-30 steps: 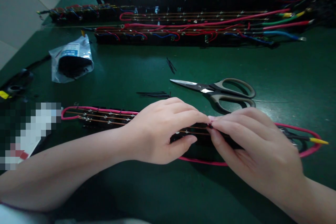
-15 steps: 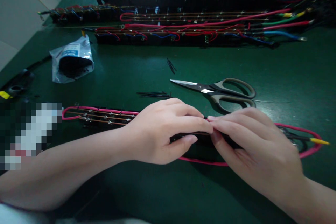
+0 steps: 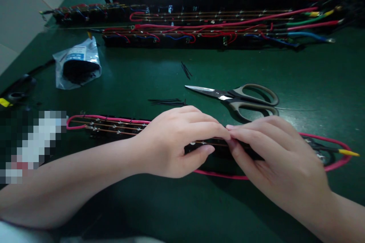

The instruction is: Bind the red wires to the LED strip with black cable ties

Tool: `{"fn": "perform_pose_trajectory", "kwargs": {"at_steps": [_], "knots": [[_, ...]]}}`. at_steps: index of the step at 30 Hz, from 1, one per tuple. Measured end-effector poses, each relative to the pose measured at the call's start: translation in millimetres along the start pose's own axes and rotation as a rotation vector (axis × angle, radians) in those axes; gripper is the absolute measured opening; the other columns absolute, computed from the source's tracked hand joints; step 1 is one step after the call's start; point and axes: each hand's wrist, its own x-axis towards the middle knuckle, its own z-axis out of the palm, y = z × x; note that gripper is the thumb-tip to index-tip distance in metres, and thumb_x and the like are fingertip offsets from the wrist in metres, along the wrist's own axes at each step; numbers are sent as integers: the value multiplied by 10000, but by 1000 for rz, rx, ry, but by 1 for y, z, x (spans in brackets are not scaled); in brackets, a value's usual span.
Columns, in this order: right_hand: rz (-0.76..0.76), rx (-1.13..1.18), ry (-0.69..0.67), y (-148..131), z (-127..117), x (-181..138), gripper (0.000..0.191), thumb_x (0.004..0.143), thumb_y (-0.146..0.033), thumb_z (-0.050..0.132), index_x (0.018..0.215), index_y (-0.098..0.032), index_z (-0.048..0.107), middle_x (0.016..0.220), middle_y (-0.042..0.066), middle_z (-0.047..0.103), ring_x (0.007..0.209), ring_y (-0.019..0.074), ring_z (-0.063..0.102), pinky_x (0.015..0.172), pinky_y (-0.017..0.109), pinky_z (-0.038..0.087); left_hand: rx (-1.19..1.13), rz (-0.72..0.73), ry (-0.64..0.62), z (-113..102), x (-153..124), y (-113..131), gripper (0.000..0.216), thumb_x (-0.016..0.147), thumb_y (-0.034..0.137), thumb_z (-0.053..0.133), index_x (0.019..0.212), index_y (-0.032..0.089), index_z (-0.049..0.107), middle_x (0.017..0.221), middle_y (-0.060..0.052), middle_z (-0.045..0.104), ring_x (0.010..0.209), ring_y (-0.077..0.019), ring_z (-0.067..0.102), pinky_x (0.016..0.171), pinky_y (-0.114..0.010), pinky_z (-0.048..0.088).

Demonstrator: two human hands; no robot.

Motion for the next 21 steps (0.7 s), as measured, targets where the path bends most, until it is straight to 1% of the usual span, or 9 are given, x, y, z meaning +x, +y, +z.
{"fn": "perform_pose_trajectory", "kwargs": {"at_steps": [4,10,14,21], "knots": [[-2,5,-3,-1,1,0,173,864,-81,669,1012,-159,627,890,98,724,778,233,620,661,392,524,5,-13,9,1,0,1,295,911,151,554,1193,167,639,1218,-54,721,1116,-185,652,985,-337,489],[-1,-10,-4,-1,0,1,142,872,-97,679,1001,-133,631,881,106,722,782,228,613,686,386,508,26,-22,20,3,0,0,308,894,160,590,1195,123,639,1210,-70,723,1093,-201,644,970,-350,497],[-30,11,-14,1,-1,0,174,871,-60,667,1021,-138,630,916,106,727,789,219,600,672,371,493,33,-22,28,4,-1,0,310,901,162,587,1203,115,641,1206,-69,722,1098,-198,638,977,-347,493],[-57,0,-38,3,-1,-2,206,868,-37,635,1043,-146,619,949,119,716,812,235,592,660,382,490,108,-38,35,6,1,2,267,921,150,562,1172,123,651,1178,-60,722,1068,-192,629,954,-340,491]]}}
